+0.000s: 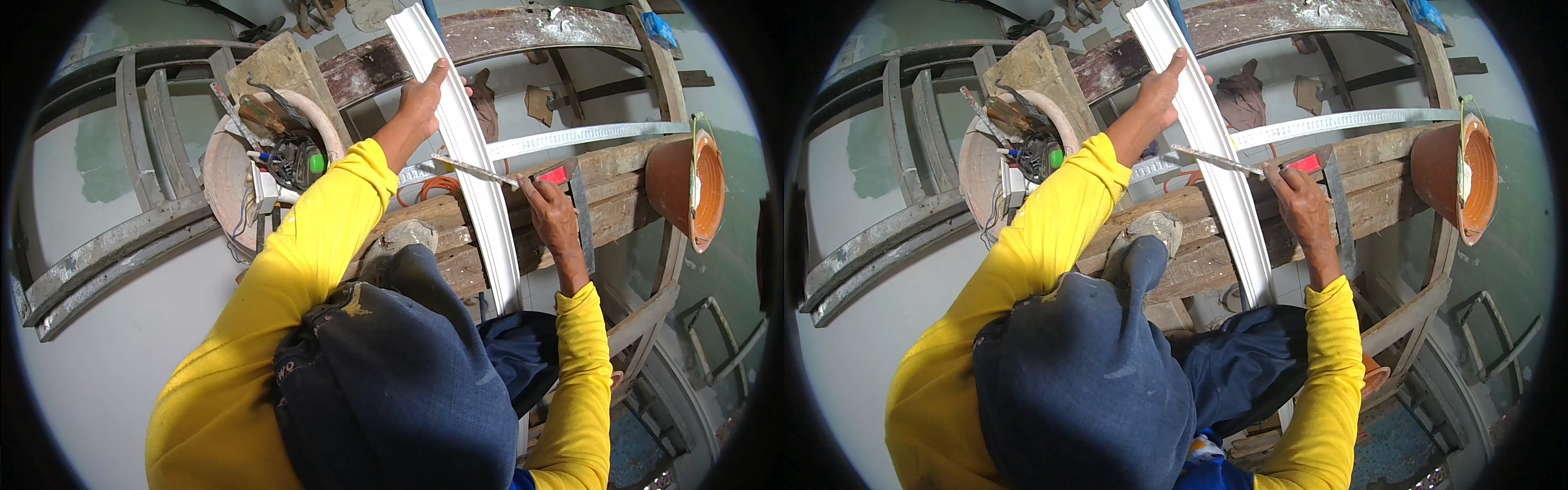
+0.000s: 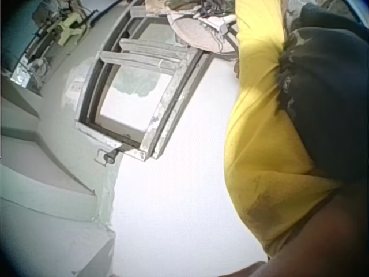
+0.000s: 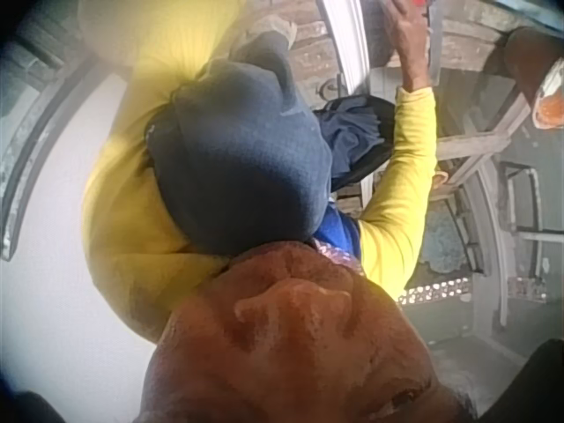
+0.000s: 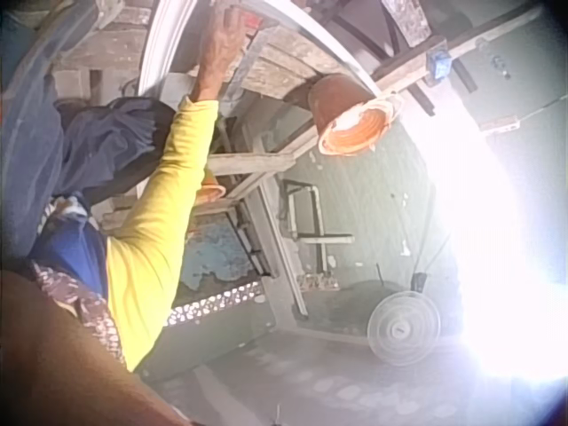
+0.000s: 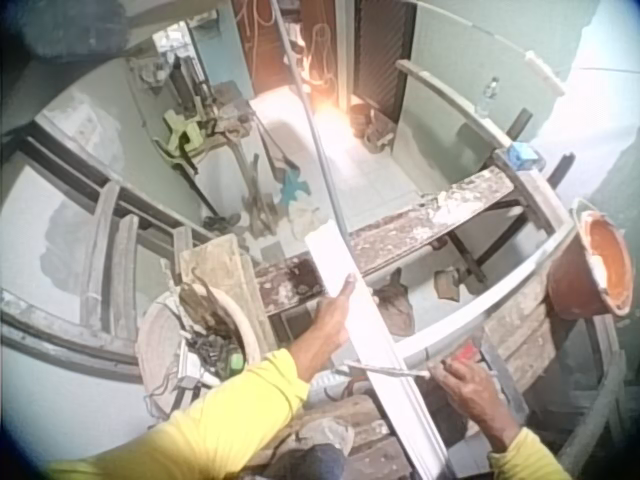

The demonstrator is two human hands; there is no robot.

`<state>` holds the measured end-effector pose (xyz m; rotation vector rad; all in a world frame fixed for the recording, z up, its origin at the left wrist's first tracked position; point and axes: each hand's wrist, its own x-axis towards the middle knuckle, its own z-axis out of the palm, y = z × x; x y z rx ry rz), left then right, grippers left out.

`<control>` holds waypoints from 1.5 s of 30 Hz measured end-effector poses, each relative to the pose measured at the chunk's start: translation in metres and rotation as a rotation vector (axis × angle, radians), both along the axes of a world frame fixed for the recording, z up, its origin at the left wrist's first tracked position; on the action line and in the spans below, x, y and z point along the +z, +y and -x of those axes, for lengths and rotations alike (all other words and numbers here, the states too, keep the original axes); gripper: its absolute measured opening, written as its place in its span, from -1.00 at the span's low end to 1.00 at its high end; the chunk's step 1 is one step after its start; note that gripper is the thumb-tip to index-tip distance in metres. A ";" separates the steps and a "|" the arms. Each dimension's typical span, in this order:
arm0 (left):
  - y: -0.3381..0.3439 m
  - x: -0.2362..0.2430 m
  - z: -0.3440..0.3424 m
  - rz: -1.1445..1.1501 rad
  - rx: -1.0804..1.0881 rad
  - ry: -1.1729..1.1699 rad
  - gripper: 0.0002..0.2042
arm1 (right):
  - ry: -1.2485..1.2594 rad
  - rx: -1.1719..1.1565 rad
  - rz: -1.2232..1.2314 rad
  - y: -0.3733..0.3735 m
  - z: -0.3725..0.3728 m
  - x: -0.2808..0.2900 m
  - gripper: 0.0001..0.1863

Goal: The person measures and marks a white plastic molding strip using a tape measure and a metal ruler. They then use a utility knife to cut the molding along the marked line. Finally, they apply adhesive to the back of the molding strip.

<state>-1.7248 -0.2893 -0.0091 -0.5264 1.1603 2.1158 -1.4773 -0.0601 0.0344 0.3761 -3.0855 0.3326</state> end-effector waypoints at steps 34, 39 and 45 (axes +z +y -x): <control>0.000 -0.008 0.001 -0.005 0.014 0.012 -0.56 | 0.000 -0.002 -0.003 -0.001 0.005 0.002 -0.47; 0.001 -0.004 0.001 0.004 0.006 0.014 -0.54 | -0.022 -0.004 0.009 -0.005 0.010 0.011 -0.49; 0.002 -0.006 0.001 -0.010 0.014 0.015 -0.56 | -0.002 0.027 0.010 -0.025 0.022 0.018 -0.52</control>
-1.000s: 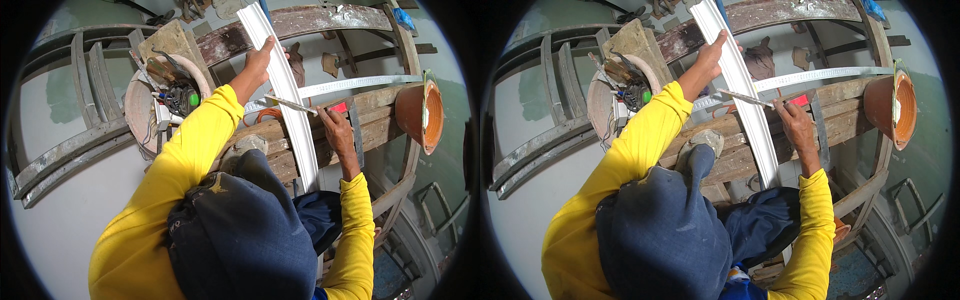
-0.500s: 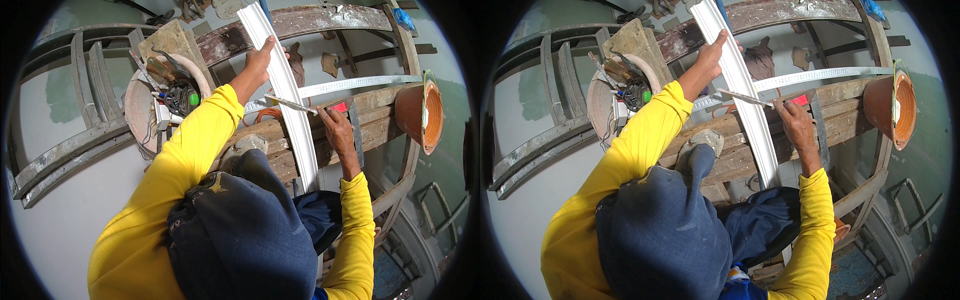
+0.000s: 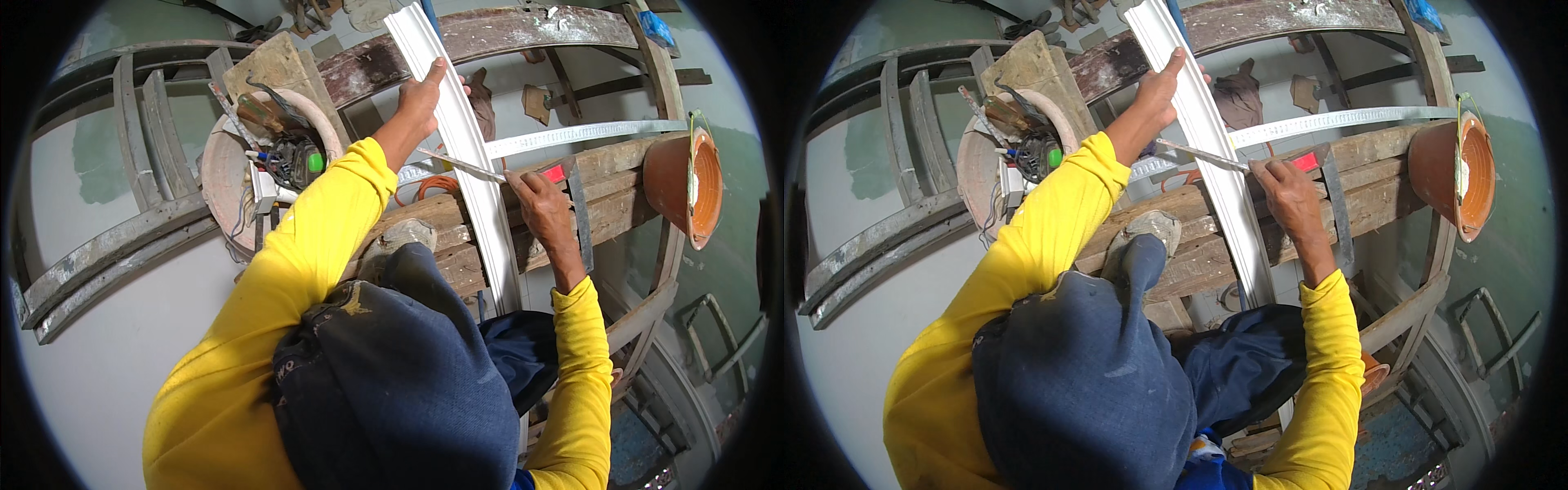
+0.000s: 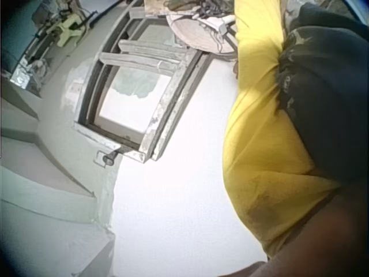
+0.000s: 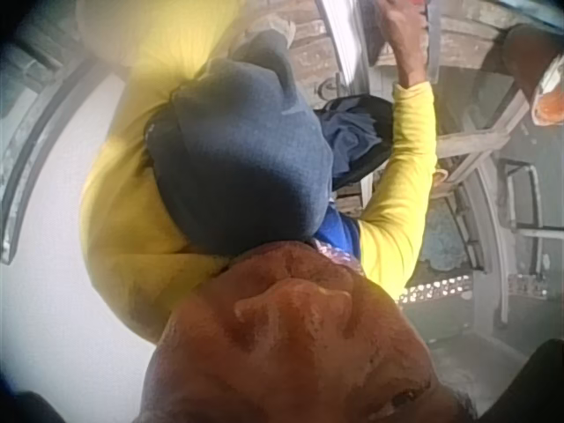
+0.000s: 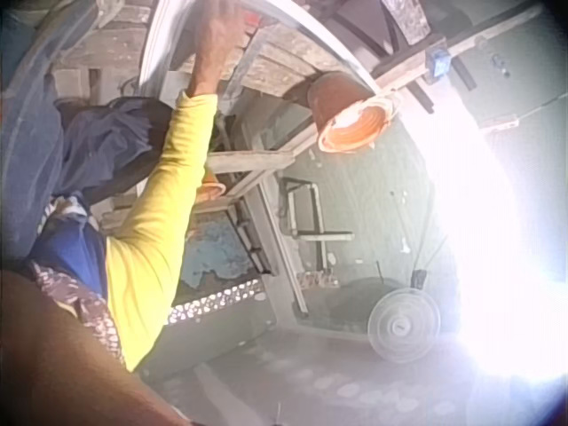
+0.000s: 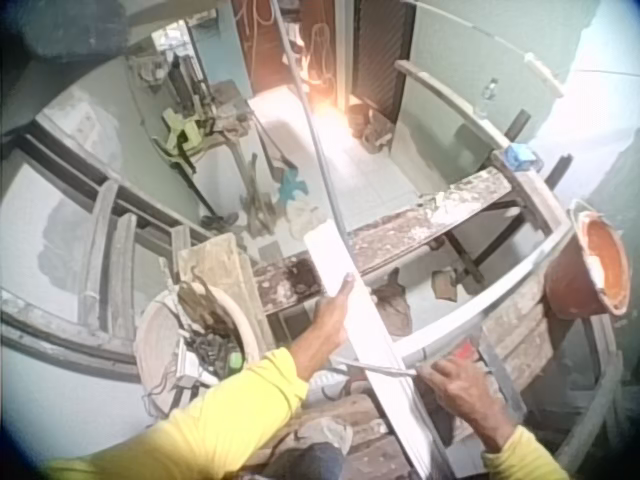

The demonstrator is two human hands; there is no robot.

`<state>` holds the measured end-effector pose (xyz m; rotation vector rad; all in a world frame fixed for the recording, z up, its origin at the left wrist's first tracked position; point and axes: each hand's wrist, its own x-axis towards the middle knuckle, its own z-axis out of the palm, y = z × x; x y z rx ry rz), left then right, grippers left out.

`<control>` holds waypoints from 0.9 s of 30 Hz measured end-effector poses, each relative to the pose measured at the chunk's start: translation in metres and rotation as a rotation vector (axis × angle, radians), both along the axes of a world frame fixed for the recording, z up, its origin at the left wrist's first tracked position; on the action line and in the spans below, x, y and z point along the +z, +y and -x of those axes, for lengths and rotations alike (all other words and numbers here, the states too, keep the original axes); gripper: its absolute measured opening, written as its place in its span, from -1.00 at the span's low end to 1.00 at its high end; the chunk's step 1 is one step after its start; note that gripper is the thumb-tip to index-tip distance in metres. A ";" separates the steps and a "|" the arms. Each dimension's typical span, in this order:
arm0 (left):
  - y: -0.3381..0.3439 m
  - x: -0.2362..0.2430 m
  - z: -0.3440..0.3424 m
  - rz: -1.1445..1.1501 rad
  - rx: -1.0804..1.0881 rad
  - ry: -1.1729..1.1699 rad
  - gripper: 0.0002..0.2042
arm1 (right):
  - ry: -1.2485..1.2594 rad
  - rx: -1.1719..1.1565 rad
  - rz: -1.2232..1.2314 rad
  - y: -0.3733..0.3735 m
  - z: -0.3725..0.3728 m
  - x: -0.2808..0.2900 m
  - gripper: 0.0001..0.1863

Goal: The person measures and marks a white plastic molding strip using a tape measure and a metal ruler. They then use a utility knife to cut the molding along the marked line. Finally, they apply adhesive to the back of the molding strip.

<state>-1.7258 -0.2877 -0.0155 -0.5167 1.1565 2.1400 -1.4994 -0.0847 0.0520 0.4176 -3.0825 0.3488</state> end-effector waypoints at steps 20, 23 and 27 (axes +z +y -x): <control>-0.001 -0.002 0.000 -0.014 0.014 -0.032 -0.56 | 0.009 -0.019 -0.055 -0.001 -0.009 -0.005 -0.50; 0.000 -0.003 0.001 -0.028 0.005 -0.026 -0.55 | 0.027 -0.030 0.009 0.013 -0.017 -0.007 -0.44; 0.000 -0.005 0.001 -0.044 0.023 0.004 -0.54 | 0.026 -0.055 -0.046 0.012 -0.023 -0.001 -0.44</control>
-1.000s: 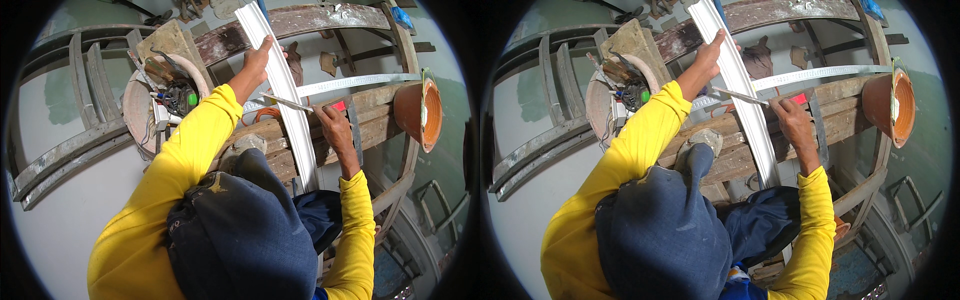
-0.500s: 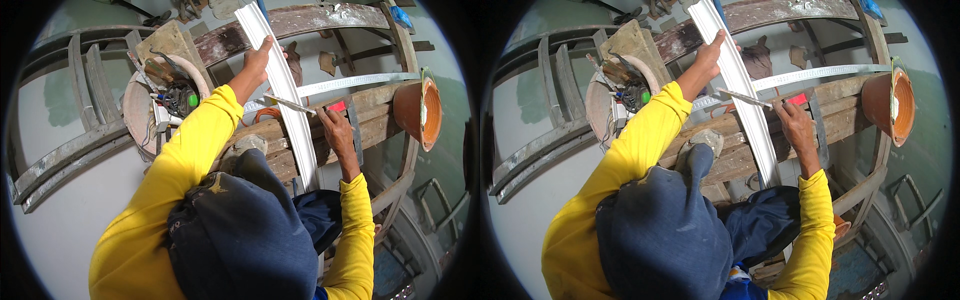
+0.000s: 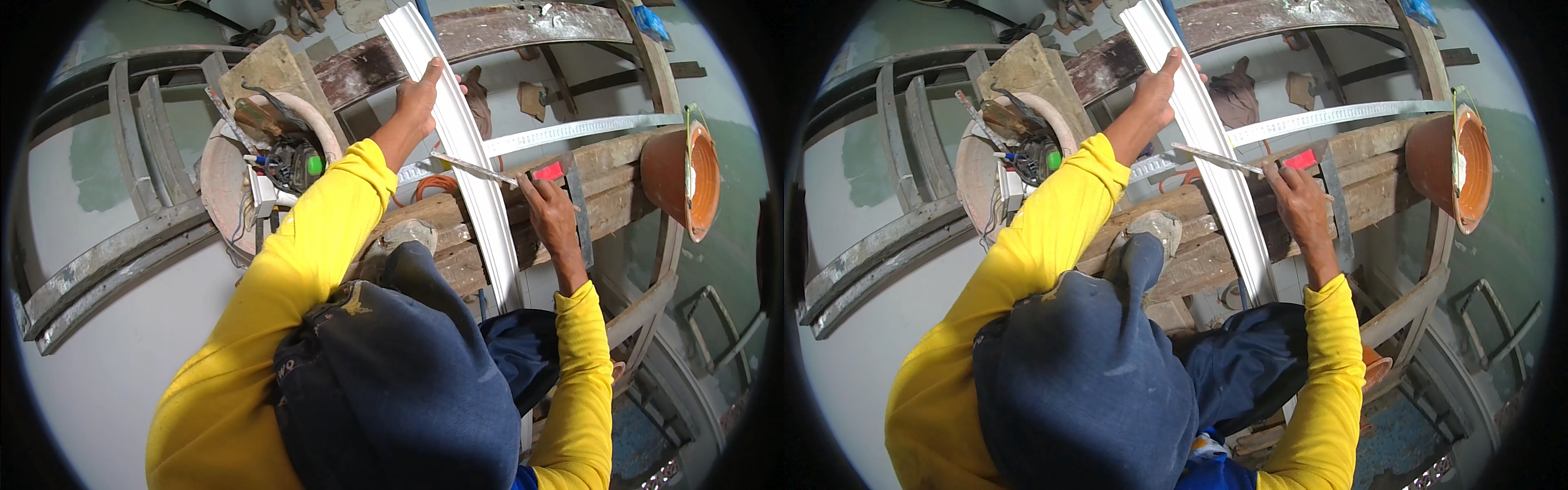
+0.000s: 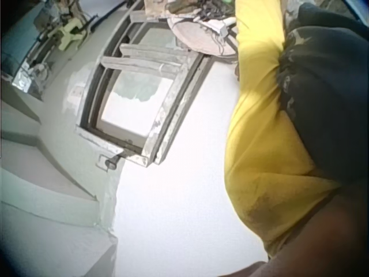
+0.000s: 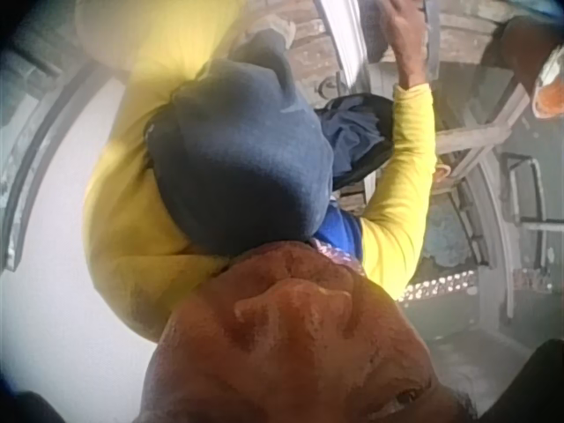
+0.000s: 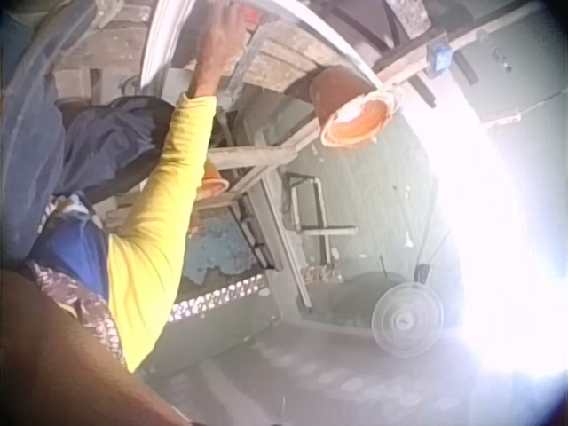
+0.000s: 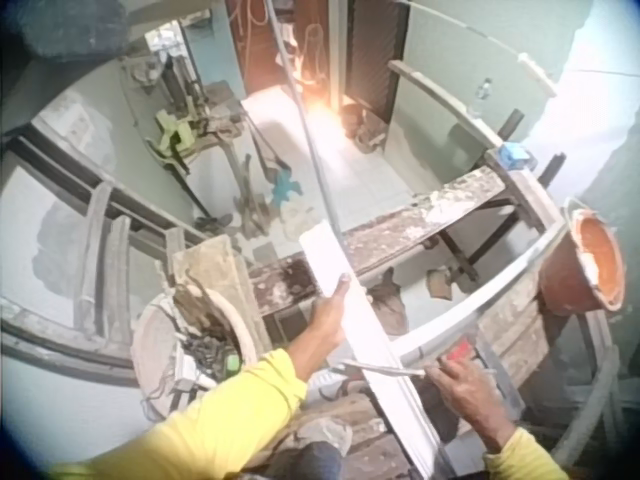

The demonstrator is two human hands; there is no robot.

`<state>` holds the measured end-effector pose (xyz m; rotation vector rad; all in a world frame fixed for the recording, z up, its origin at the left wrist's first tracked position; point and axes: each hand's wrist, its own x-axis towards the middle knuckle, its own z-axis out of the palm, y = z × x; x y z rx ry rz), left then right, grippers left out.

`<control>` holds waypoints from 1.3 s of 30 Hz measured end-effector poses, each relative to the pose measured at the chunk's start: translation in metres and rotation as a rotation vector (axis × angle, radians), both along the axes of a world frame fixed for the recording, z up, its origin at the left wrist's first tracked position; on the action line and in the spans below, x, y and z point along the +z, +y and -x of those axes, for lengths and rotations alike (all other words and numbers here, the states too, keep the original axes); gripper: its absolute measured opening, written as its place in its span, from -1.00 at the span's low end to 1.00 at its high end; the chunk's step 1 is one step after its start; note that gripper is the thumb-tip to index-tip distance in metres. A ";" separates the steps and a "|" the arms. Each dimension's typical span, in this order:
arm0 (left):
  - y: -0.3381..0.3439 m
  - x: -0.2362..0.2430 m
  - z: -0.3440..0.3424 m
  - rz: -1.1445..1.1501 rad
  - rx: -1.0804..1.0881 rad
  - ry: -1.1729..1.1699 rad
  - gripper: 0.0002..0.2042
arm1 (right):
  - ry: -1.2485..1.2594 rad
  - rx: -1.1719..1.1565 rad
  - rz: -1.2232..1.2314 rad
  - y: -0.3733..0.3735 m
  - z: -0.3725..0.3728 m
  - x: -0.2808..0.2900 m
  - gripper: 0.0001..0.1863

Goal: The person measures and marks a white plastic molding strip using a tape measure and a metal ruler. They then use a utility knife to cut the molding along the marked line. Finally, they apply adhesive to the back of the molding strip.

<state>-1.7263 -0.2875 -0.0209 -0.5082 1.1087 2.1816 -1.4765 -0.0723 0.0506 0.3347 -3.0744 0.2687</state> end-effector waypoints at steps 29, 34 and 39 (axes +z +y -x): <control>-0.002 0.009 0.000 0.021 -0.019 -0.018 -0.57 | 0.001 0.018 0.017 -0.011 0.011 -0.011 -0.48; -0.002 0.002 0.000 0.001 -0.016 0.008 -0.56 | 0.015 -0.013 0.040 0.002 -0.004 -0.011 -0.44; -0.001 0.004 0.000 0.032 -0.007 -0.010 -0.56 | 0.002 0.044 0.063 -0.024 0.022 -0.007 -0.41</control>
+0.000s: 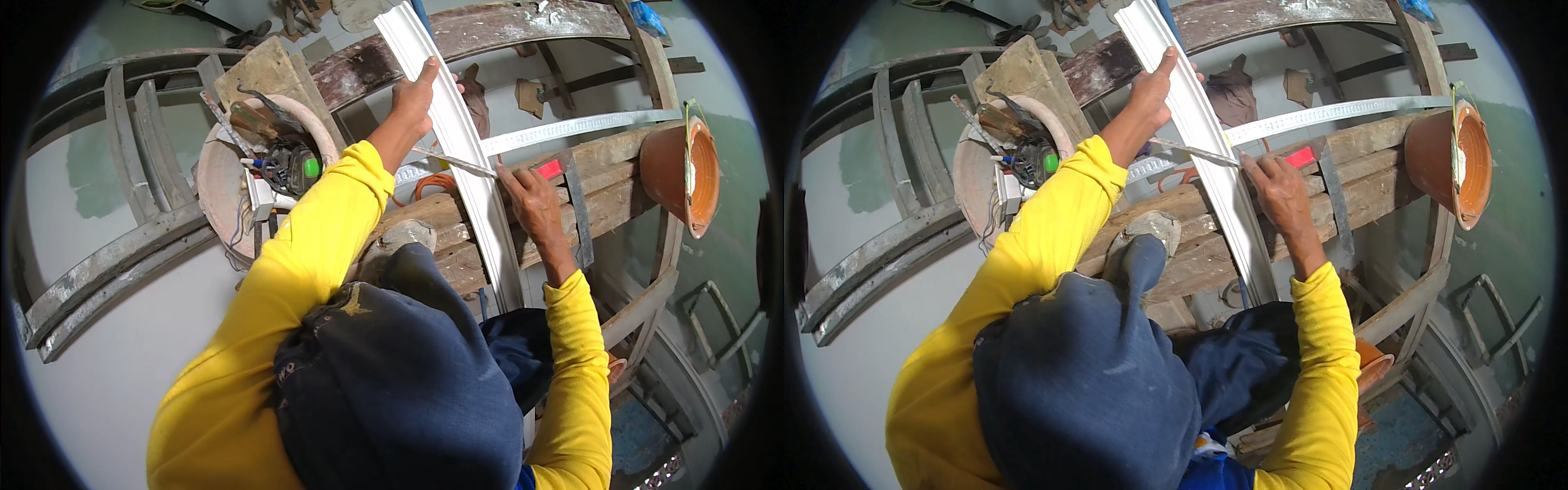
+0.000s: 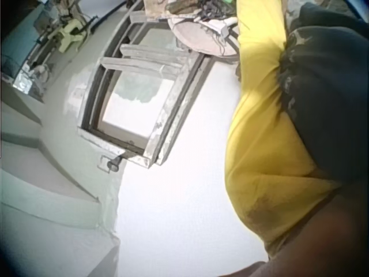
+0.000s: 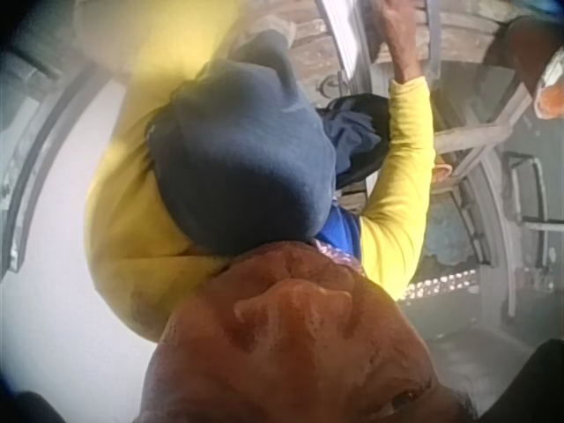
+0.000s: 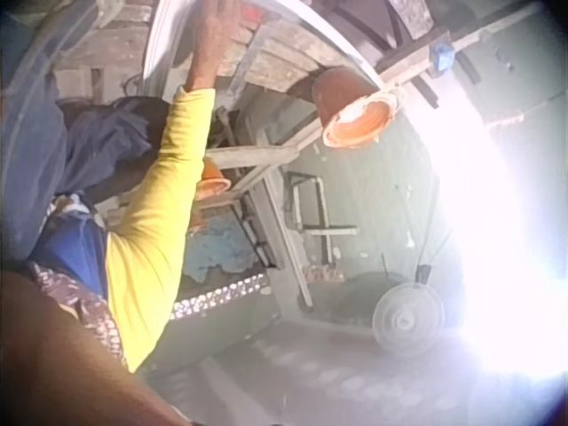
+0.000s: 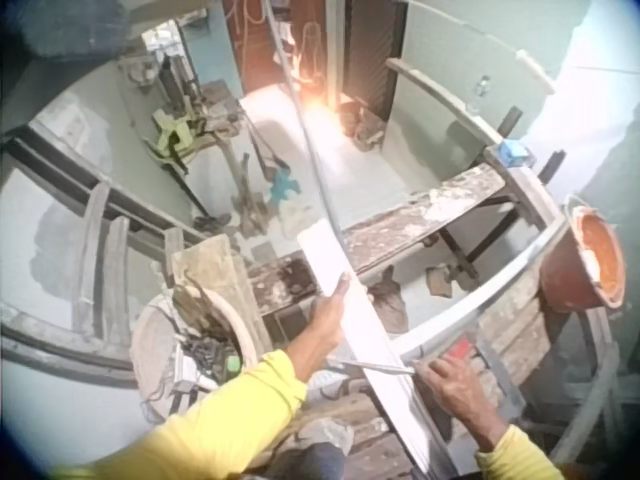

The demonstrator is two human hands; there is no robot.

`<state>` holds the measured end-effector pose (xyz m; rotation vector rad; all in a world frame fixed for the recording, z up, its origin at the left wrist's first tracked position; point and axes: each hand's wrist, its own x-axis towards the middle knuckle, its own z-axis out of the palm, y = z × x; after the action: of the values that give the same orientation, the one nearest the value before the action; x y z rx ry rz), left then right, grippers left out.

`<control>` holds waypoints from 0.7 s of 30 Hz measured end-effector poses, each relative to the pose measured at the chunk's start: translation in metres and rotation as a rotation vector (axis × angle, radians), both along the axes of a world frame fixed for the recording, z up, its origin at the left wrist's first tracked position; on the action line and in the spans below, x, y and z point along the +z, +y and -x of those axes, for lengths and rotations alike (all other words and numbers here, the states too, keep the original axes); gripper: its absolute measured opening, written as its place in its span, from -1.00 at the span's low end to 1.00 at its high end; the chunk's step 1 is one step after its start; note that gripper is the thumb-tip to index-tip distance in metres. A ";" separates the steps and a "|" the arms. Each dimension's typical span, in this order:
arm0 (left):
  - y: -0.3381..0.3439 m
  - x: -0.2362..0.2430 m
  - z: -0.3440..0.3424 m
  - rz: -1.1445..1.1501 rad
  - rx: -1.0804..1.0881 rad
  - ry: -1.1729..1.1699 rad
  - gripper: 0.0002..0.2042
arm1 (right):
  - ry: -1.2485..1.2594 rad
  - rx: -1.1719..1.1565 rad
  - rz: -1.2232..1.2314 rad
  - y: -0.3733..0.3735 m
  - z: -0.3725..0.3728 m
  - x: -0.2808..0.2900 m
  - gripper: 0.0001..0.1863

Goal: The person measures and marks a white plastic molding strip using a tape measure and a metal ruler. They then use a utility knife to cut the molding along the marked line. Finally, they apply adhesive to the back of the molding strip.

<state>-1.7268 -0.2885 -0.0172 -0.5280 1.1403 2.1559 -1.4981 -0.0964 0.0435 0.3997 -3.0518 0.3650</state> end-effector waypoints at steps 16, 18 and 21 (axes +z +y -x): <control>0.001 0.006 -0.002 0.002 0.014 0.002 -0.59 | -0.007 -0.076 -0.076 0.030 -0.031 -0.002 -0.51; 0.000 0.003 -0.002 -0.005 0.006 0.017 -0.57 | 0.070 -0.062 0.002 0.021 -0.019 -0.002 -0.47; 0.000 0.000 -0.001 0.002 0.009 0.007 -0.56 | 0.000 -0.032 -0.035 -0.008 0.002 -0.001 -0.47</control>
<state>-1.7260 -0.2886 -0.0167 -0.5280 1.1463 2.1655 -1.5002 -0.1045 0.0423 0.3527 -3.0643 0.3106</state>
